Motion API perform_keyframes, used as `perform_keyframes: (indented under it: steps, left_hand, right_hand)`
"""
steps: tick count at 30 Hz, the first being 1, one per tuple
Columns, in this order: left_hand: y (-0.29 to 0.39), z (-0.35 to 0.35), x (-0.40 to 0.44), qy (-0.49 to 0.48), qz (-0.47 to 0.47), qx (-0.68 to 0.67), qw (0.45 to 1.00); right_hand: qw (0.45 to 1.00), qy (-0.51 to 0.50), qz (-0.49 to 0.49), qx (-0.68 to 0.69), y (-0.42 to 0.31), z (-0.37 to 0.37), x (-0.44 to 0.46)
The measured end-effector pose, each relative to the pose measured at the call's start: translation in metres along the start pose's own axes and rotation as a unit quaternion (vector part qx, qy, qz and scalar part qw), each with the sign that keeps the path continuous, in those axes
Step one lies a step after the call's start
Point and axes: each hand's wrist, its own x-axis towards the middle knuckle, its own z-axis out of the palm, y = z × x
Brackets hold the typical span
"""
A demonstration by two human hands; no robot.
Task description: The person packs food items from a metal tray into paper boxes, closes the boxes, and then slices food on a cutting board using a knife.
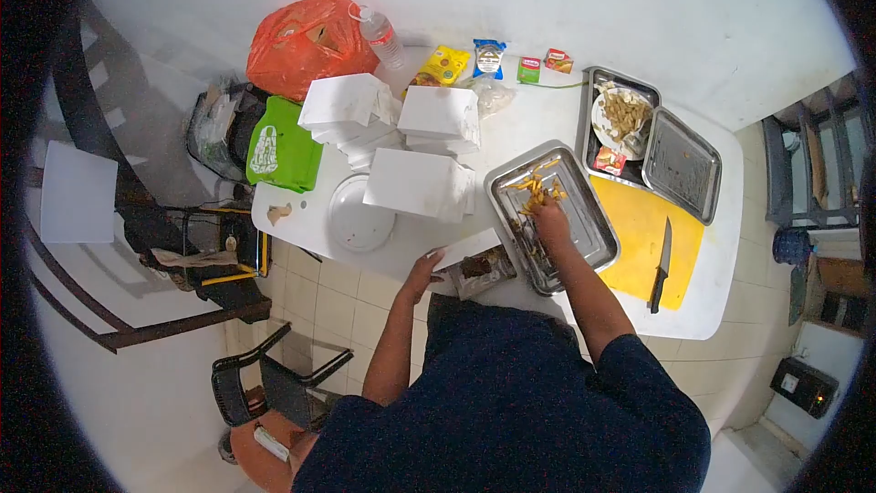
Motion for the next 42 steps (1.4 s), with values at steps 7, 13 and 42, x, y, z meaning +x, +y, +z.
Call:
perform_keyframes:
  steps: [7, 13, 42]
  left_hand:
    - [0.002, 0.001, -0.002, 0.002, 0.009, 0.003, 1.0]
    - [0.014, 0.01, -0.012, 0.028, 0.013, 0.001, 1.0]
    - [0.006, 0.011, -0.004, 0.037, -0.003, 0.0, 0.999]
  right_hand:
    - [1.0, 0.001, 0.017, -0.026, 0.011, 0.005, -0.004]
    - [0.999, 0.003, 0.046, 0.004, 0.029, 0.003, -0.016]
    - [0.956, -0.084, -0.096, 0.265, -0.054, 0.006, -0.078]
